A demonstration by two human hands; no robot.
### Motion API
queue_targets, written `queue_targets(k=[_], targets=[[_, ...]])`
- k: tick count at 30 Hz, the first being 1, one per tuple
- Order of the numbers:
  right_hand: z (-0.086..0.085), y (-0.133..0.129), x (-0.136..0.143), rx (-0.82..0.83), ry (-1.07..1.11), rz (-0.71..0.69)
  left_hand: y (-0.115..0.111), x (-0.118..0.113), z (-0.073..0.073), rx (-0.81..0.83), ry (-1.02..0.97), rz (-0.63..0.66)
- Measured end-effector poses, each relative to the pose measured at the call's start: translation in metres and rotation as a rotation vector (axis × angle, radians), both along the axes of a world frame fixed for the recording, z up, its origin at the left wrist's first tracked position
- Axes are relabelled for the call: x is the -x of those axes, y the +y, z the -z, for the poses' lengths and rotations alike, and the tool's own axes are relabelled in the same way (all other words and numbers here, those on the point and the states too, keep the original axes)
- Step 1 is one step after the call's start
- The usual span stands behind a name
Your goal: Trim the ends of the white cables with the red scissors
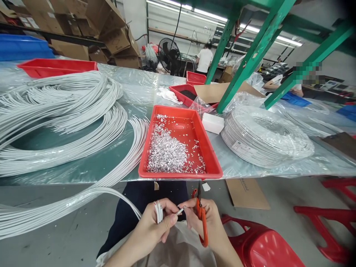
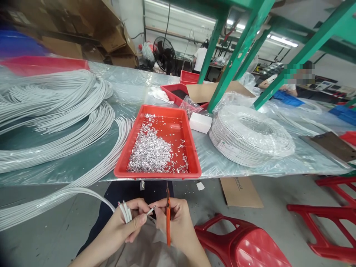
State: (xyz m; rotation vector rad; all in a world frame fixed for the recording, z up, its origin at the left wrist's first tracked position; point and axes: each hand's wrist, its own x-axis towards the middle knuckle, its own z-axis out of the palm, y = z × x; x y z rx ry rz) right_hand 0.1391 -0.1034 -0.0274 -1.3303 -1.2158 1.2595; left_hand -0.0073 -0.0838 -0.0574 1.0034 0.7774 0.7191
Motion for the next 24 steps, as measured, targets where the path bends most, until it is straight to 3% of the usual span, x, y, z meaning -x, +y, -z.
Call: queue_targets(k=[4, 7, 9, 12, 15, 17, 20, 24], targets=[[-0.001, 0.004, -0.007, -0.081, -0.139, 0.036, 0.002, 0.003, -0.007, -0.032, 0.091, 0.139], [-0.010, 0.021, -0.023, -0.168, -0.257, 0.096, 0.007, 0.000, -0.008, -0.279, 0.261, 0.279], [-0.020, 0.040, -0.035, -0.232, -0.357, 0.142, 0.013, -0.006, -0.002, -0.377, 0.332, 0.285], [-0.034, 0.072, -0.047, -0.312, -0.492, 0.192, 0.026, -0.012, 0.009, -0.236, 0.238, 0.309], [-0.038, 0.087, -0.049, -0.342, -0.520, 0.150, 0.037, -0.011, 0.010, -0.143, 0.069, 0.372], [-0.035, 0.081, -0.049, -0.351, -0.469, 0.071, 0.041, -0.007, 0.003, -0.120, -0.046, 0.270], [-0.025, 0.050, -0.055, -0.296, -0.299, -0.056, 0.039, -0.004, -0.012, -0.027, -0.130, 0.068], [-0.019, 0.006, -0.076, -0.111, -0.191, -0.089, 0.034, -0.009, -0.025, -0.039, -0.101, 0.001]])
